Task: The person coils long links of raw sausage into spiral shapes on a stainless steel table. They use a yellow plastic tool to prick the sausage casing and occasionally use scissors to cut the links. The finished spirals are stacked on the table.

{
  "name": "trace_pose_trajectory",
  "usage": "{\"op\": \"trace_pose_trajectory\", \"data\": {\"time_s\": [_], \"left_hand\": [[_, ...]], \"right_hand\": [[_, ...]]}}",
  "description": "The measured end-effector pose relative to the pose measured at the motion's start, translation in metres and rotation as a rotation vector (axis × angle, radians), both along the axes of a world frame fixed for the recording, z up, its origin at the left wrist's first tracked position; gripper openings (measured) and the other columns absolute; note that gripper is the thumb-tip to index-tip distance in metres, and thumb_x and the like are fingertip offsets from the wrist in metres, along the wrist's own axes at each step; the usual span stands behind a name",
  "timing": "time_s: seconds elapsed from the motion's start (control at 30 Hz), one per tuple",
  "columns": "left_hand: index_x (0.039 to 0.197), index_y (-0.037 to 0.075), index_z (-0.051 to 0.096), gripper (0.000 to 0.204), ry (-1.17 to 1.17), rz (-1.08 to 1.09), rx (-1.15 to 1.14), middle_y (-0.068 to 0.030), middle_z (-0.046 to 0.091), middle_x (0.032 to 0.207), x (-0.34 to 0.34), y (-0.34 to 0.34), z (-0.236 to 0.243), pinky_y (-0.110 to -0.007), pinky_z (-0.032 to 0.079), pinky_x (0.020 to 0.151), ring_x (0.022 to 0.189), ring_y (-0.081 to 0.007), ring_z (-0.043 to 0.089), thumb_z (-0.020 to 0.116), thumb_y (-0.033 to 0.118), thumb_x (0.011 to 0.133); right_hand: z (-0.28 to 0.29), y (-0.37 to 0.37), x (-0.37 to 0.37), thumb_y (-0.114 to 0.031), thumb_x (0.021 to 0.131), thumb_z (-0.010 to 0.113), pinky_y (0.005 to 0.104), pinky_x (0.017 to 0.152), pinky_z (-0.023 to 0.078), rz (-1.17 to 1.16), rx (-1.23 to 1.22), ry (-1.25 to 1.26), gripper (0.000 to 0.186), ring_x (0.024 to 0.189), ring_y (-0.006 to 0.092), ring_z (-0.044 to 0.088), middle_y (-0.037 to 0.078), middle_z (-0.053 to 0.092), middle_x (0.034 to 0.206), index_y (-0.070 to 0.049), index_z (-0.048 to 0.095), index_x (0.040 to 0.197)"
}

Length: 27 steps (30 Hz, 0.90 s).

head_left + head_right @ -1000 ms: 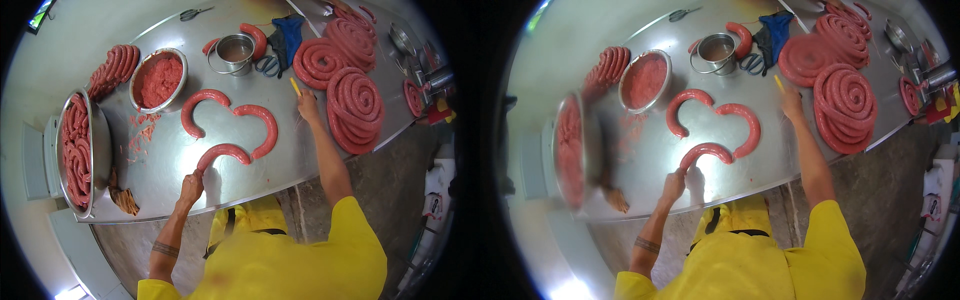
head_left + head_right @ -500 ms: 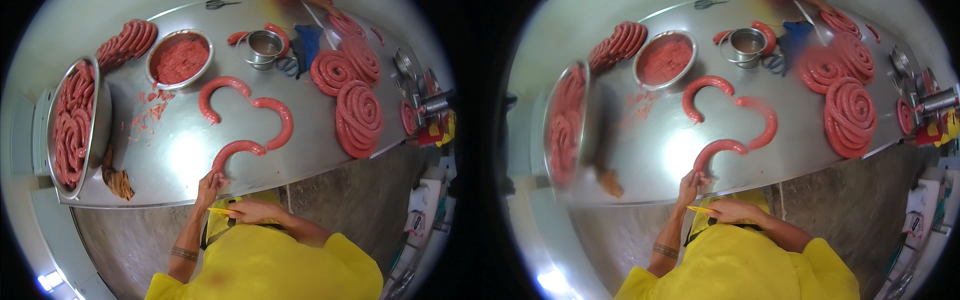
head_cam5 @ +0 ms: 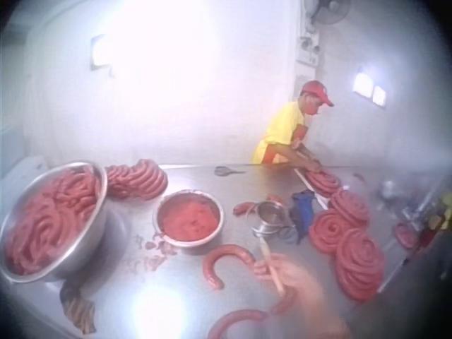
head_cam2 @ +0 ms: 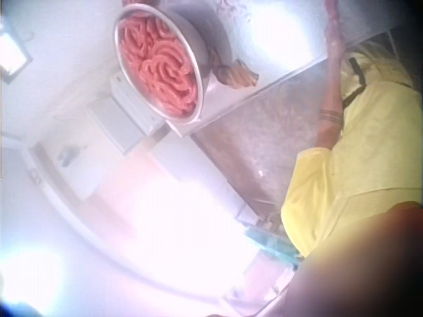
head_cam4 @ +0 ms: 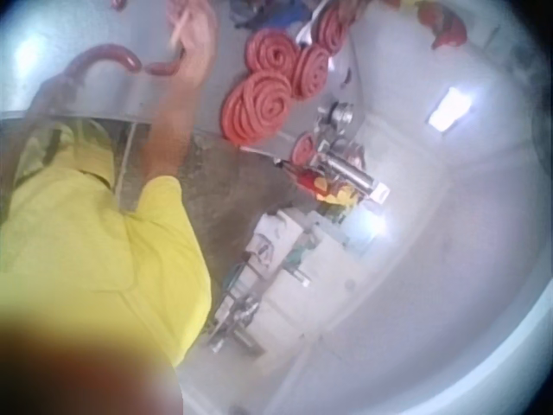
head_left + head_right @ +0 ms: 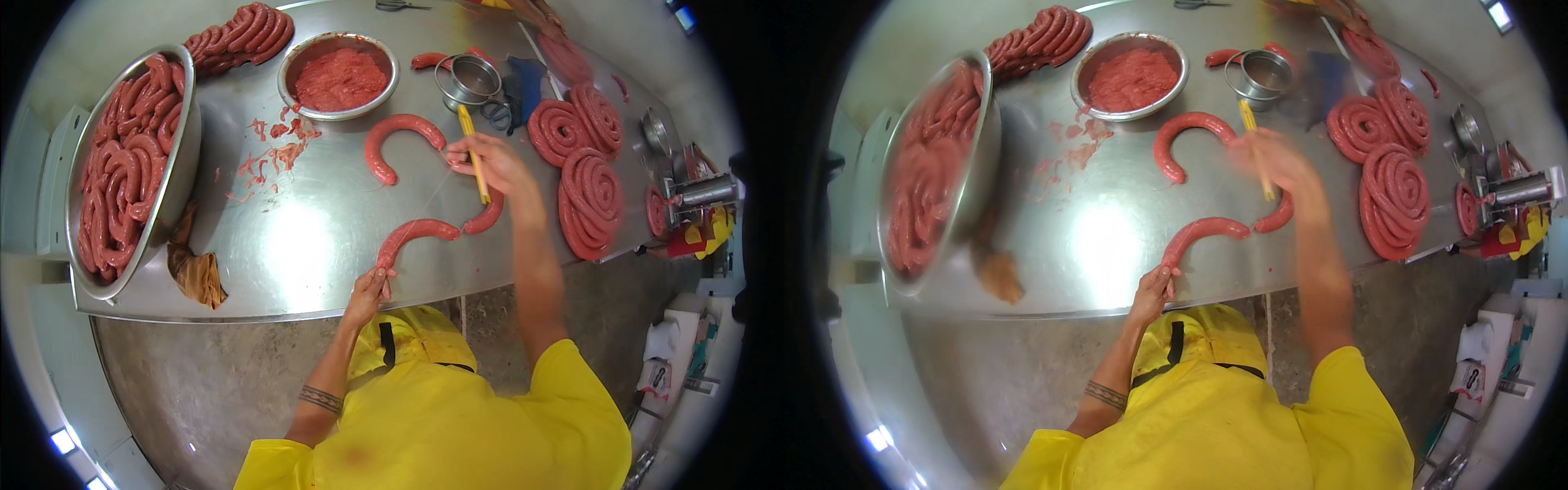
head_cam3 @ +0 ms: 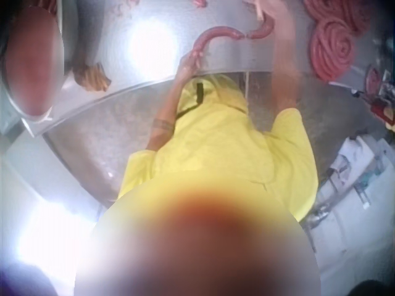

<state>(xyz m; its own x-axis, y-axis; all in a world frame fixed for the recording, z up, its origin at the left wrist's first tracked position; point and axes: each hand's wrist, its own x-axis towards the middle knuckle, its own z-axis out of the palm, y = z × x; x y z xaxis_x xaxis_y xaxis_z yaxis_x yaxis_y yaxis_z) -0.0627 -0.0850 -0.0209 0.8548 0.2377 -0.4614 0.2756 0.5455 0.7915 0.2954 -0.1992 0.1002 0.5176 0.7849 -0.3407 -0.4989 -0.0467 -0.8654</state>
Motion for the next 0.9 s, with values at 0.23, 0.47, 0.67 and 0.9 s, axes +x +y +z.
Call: {"op": "trace_pose_trajectory", "data": {"time_s": [0.23, 0.47, 0.67, 0.9], "left_hand": [[0.103, 0.004, 0.062, 0.018, 0.068, 0.122, -0.844, 0.0021, 0.05, 0.064, 0.023, 0.004, -0.033, -0.026, 0.036, 0.056, 0.054, -0.0118, 0.043, 0.051, 0.018, 0.101], [0.102, -0.002, 0.065, 0.019, 0.361, 0.001, 0.777, -0.0143, 0.069, 0.097, 0.031, 0.014, -0.02, -0.042, 0.052, 0.074, 0.078, -0.027, 0.064, 0.05, 0.008, 0.094], [0.105, -0.002, 0.067, 0.02, 0.031, 0.076, 1.336, -0.0295, 0.044, 0.143, 0.02, 0.026, 0.015, -0.051, 0.043, 0.098, 0.123, -0.0433, 0.047, 0.057, 0.002, 0.087], [0.1, -0.003, 0.068, 0.023, 0.263, 0.316, 0.842, -0.023, 0.07, 0.083, 0.03, 0.01, -0.016, -0.044, 0.055, 0.068, 0.074, -0.0398, 0.068, 0.055, 0.014, 0.093]], "right_hand": [[0.02, -0.145, -0.11, -0.027, 0.099, 0.061, 0.0259, 0.056, 0.044, -0.237, -0.045, 0.048, 0.035, 0.066, 0.0102, 0.053, 0.0, 0.056, 0.085, -0.013, 0.053, 0.13], [-0.081, -0.09, -0.248, -0.018, 0.107, 0.046, 0.0329, 0.054, 0.045, 0.089, -0.507, -0.026, 0.02, 0.064, 0.0137, 0.055, 0.004, 0.054, 0.079, -0.01, 0.041, 0.125], [-0.067, 0.043, -0.177, -0.004, 0.095, 0.055, 0.0469, 0.079, 0.049, 0.445, -0.39, -1.283, 0.024, 0.096, 0.0408, 0.066, 0.018, 0.068, 0.101, -0.007, 0.052, 0.119], [-0.047, 0.066, -0.208, -0.009, 0.096, 0.06, 0.0379, 0.078, 0.048, 0.209, 0.076, -0.829, 0.017, 0.079, 0.0245, 0.06, 0.013, 0.061, 0.087, -0.003, 0.053, 0.111]]}}
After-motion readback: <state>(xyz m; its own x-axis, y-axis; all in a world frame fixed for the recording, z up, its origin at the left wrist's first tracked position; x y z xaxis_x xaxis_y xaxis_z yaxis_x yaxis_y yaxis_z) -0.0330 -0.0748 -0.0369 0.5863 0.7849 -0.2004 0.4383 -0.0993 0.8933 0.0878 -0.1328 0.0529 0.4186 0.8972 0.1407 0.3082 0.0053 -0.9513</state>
